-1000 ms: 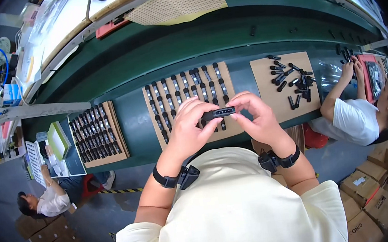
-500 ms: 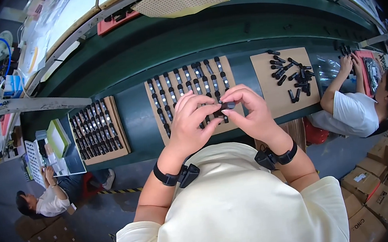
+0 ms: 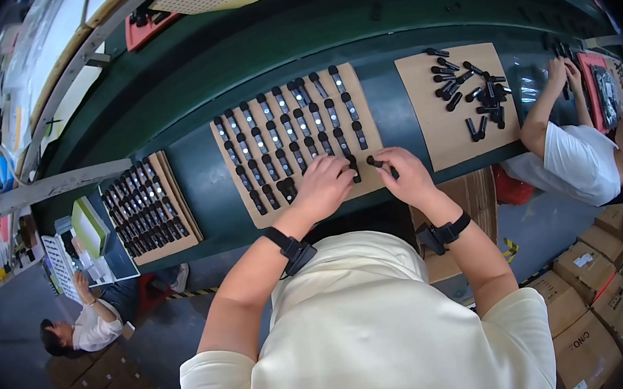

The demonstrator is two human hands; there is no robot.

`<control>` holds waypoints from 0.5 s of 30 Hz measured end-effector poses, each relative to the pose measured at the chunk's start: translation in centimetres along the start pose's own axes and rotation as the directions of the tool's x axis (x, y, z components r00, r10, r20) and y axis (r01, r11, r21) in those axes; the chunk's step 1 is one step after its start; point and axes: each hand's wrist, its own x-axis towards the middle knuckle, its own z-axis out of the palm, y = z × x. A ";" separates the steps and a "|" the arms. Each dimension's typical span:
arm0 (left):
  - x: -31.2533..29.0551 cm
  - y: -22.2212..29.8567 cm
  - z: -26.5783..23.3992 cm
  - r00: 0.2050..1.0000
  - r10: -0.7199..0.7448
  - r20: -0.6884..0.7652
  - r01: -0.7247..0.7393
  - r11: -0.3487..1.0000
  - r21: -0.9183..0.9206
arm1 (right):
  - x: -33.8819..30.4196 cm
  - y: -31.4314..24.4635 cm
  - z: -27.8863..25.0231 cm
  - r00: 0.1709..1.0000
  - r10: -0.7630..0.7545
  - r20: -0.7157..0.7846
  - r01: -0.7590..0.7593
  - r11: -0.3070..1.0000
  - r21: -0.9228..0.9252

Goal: The person picks up a microphone and a receiver from a cardboard sheet, aligns them to check the fit, and places them back. This process is repeated for multiple pairs of microphones and receivers on the tray.

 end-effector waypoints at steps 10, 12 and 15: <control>0.1 -0.3 0.3 1.000 0.012 0.010 -0.012 1.000 0.001 | -3.4 4.7 2.9 0.957 -0.245 0.158 0.274 0.941 -0.198; 0.2 -0.1 -0.6 0.999 -0.033 -0.031 0.033 0.999 -0.017 | -3.3 5.0 3.2 0.960 -0.241 0.140 0.267 0.941 -0.209; 0.5 0.1 -1.5 0.995 -0.085 -0.052 0.083 0.996 -0.044 | -3.0 5.3 3.5 0.970 -0.221 0.100 0.239 0.939 -0.247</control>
